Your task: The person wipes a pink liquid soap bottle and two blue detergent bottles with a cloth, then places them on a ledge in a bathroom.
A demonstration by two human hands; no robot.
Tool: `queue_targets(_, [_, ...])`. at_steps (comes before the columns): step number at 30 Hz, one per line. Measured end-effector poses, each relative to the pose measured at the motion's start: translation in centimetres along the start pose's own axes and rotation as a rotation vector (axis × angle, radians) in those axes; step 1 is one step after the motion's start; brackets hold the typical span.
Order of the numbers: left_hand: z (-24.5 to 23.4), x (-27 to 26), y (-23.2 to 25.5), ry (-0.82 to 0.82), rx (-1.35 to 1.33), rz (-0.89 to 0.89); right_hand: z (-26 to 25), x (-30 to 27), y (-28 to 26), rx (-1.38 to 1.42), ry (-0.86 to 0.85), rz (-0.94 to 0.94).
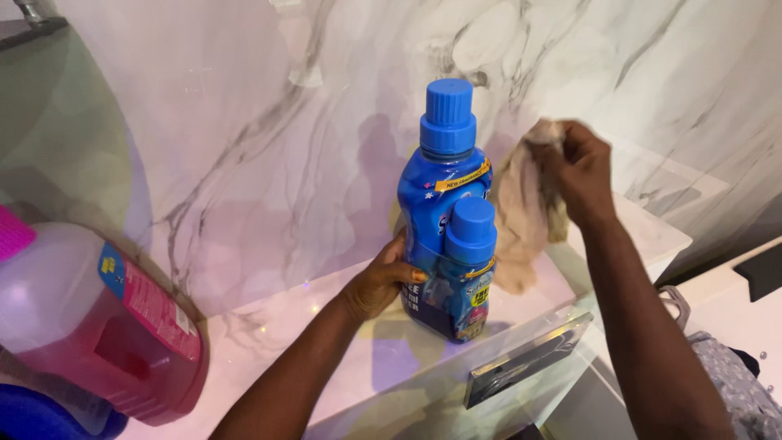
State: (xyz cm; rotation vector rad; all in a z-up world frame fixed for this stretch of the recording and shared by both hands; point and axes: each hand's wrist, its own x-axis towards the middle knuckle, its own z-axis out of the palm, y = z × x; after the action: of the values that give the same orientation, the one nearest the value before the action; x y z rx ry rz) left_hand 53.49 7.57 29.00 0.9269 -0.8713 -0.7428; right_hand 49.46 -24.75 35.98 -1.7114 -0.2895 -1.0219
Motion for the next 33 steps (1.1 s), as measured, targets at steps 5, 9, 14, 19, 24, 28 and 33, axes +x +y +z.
queue_targets(5, [1.4,-0.7,4.2,-0.022,0.148,0.116,1.3,2.5,-8.0,0.103,0.071,-0.212])
queue_targets(9, [4.4,-0.6,8.0,0.068,0.402,0.303,3.8,3.8,-14.2,-0.009,0.079,-0.373])
queue_targets(14, [7.1,2.0,10.2,0.261,0.798,0.541,7.1,3.0,-16.9,-0.087,-0.028,-0.534])
queue_targets(19, [6.9,4.2,11.1,0.254,0.695,0.569,7.5,1.4,-18.0,-0.390,-0.176,-0.541])
queue_targets(24, [6.4,4.5,11.8,0.194,0.541,0.526,7.5,-0.2,-19.5,-0.260,-0.395,-0.435])
queue_targets(28, [6.2,4.8,12.9,0.176,0.572,0.490,7.3,-0.2,-19.4,-0.360,-0.381,-0.534])
queue_targets(33, [5.6,4.9,13.2,0.159,0.575,0.459,7.5,-0.7,-17.6,-0.417,-0.258,-0.566])
